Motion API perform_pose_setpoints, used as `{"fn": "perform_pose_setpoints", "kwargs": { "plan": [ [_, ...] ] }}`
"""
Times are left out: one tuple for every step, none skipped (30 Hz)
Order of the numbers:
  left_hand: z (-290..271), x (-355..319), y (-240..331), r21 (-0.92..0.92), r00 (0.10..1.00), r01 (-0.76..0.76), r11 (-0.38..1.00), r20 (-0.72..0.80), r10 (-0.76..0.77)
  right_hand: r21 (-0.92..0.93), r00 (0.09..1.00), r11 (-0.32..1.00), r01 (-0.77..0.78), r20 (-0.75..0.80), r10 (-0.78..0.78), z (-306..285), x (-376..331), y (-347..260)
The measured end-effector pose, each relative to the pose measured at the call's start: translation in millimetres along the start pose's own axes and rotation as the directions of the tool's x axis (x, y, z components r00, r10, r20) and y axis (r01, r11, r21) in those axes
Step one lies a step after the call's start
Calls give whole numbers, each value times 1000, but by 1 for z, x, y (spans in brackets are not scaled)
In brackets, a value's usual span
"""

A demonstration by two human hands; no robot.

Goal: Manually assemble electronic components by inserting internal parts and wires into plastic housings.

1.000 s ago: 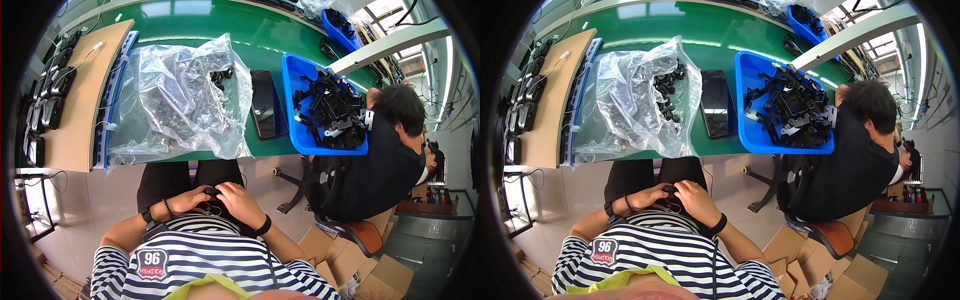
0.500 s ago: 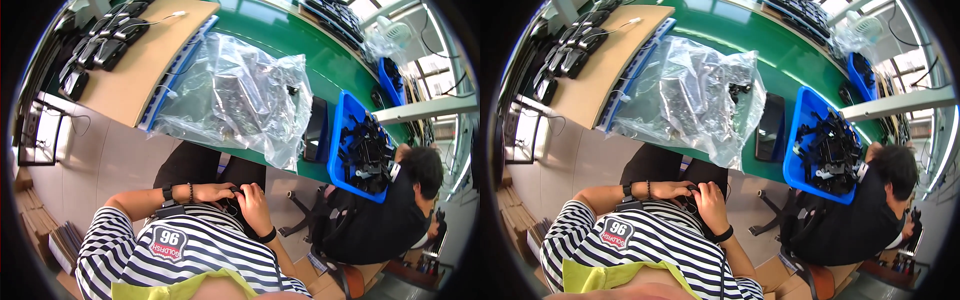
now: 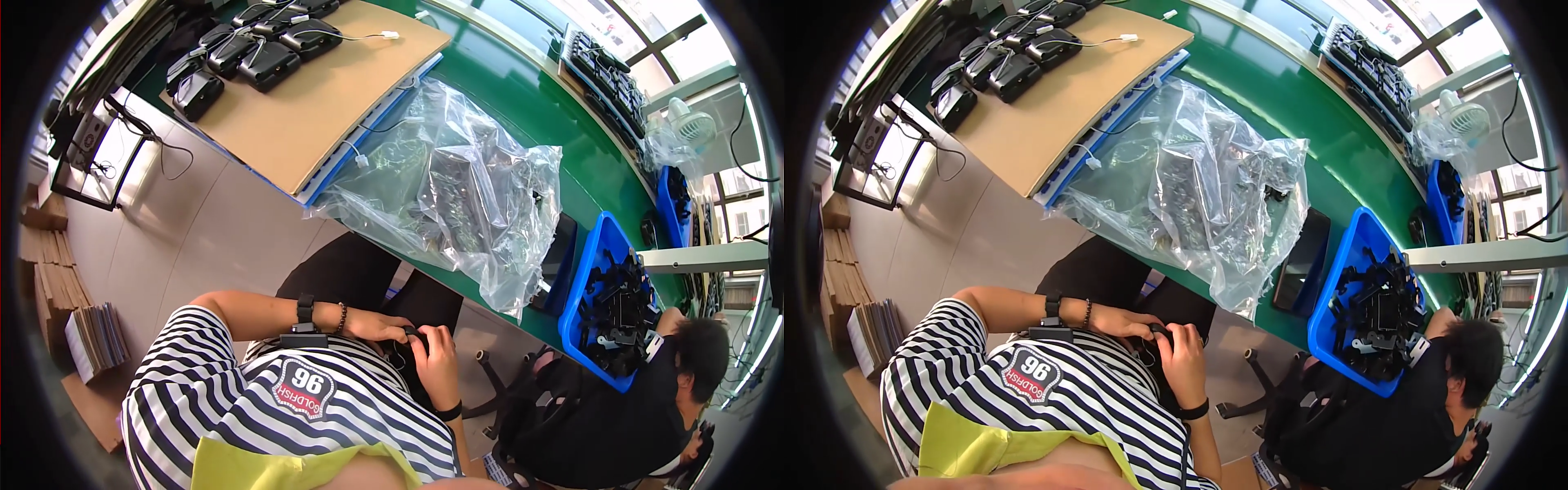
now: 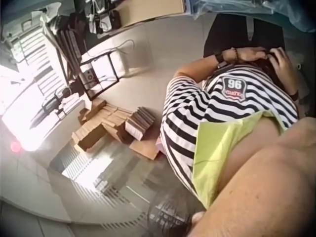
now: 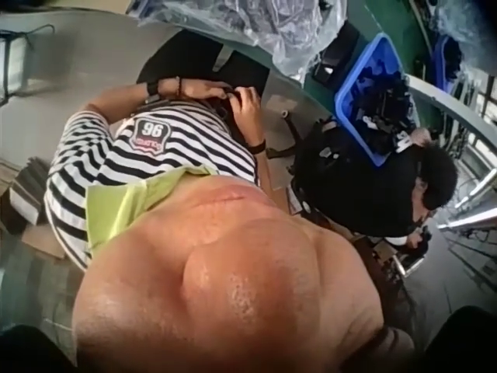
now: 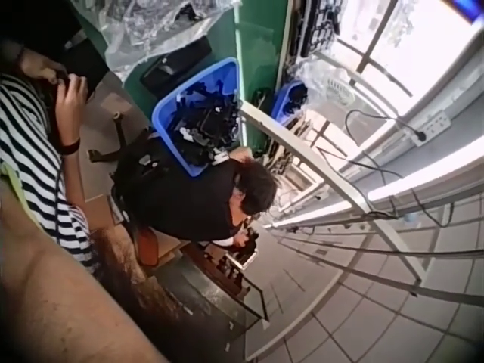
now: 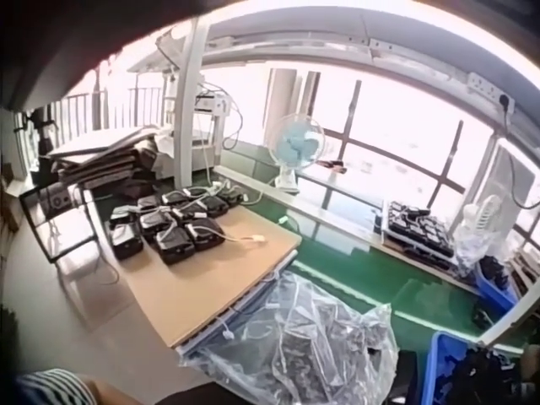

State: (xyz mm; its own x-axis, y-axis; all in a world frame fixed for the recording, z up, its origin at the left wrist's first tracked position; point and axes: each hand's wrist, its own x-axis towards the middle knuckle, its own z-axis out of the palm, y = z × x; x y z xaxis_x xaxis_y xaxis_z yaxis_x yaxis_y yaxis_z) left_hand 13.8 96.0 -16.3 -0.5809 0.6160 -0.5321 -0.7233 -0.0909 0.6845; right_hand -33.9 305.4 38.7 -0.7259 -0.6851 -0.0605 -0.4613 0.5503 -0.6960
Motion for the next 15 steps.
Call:
{"fn": "perform_pose_setpoints", "kwargs": {
  "plan": [
    [0, 0, 0, 10, 1000, 0, 1000, 2, 0, 20, 1000, 1000, 5, 14, -5, -2, -1, 0],
    [-1, -1, 0, 12, 1000, 4, 1000, 10, -4, 19, 1000, 1000, -3, 11, 3, -2, -1, 0],
    [-1, 0, 1, -2, 1000, 0, 1000, 15, 0, 0, 1000, 1000, 6, 29, -6, -6, 0, -1],
    [-2, 1, 2, -17, 1000, -4, 1000, 20, 5, -21, 999, 1000, 15, 47, -14, -10, 1, -1],
    [-2, 2, 1, -32, 1000, -9, 999, 26, 10, -42, 998, 999, 24, 66, -21, -13, 2, -1],
    [-2, 3, 0, -32, 999, -10, 999, 41, 11, -51, 998, 999, 12, 64, -9, -12, 1, -2],
    [-2, 2, -3, -44, 999, 3, 999, 38, -1, -72, 999, 997, -6, 51, 10, -7, 0, -3],
    [-4, 1, -4, -53, 999, 16, 998, 31, -14, -92, 999, 996, -21, 35, 24, 0, 2, -5],
    [-5, 1, -4, -62, 999, 28, 998, 23, -27, -110, 999, 993, -34, 20, 37, 3, 3, -6],
    [-5, 3, -3, -60, 999, 28, 998, 30, -26, -114, 999, 993, -39, 18, 41, 0, 4, -5],
    [-5, 3, -3, -56, 999, 15, 998, 29, -13, -66, 999, 997, -27, 35, 30, -6, 3, -3],
    [-5, 4, -3, -52, 1000, 3, 999, 28, -1, -16, 999, 1000, -16, 51, 16, -12, 3, -3],
    [-4, 3, -2, -46, 999, -5, 999, 33, 6, 34, 998, 999, -12, 63, 9, -15, 1, -4],
    [-4, 3, -2, -43, 999, 1, 999, 43, 1, 33, 998, 999, -22, 57, 20, -15, 1, -3],
    [-4, 3, -2, -33, 999, 3, 999, 33, -2, 23, 999, 1000, -10, 50, 9, -13, 1, -2]
  ]
}}
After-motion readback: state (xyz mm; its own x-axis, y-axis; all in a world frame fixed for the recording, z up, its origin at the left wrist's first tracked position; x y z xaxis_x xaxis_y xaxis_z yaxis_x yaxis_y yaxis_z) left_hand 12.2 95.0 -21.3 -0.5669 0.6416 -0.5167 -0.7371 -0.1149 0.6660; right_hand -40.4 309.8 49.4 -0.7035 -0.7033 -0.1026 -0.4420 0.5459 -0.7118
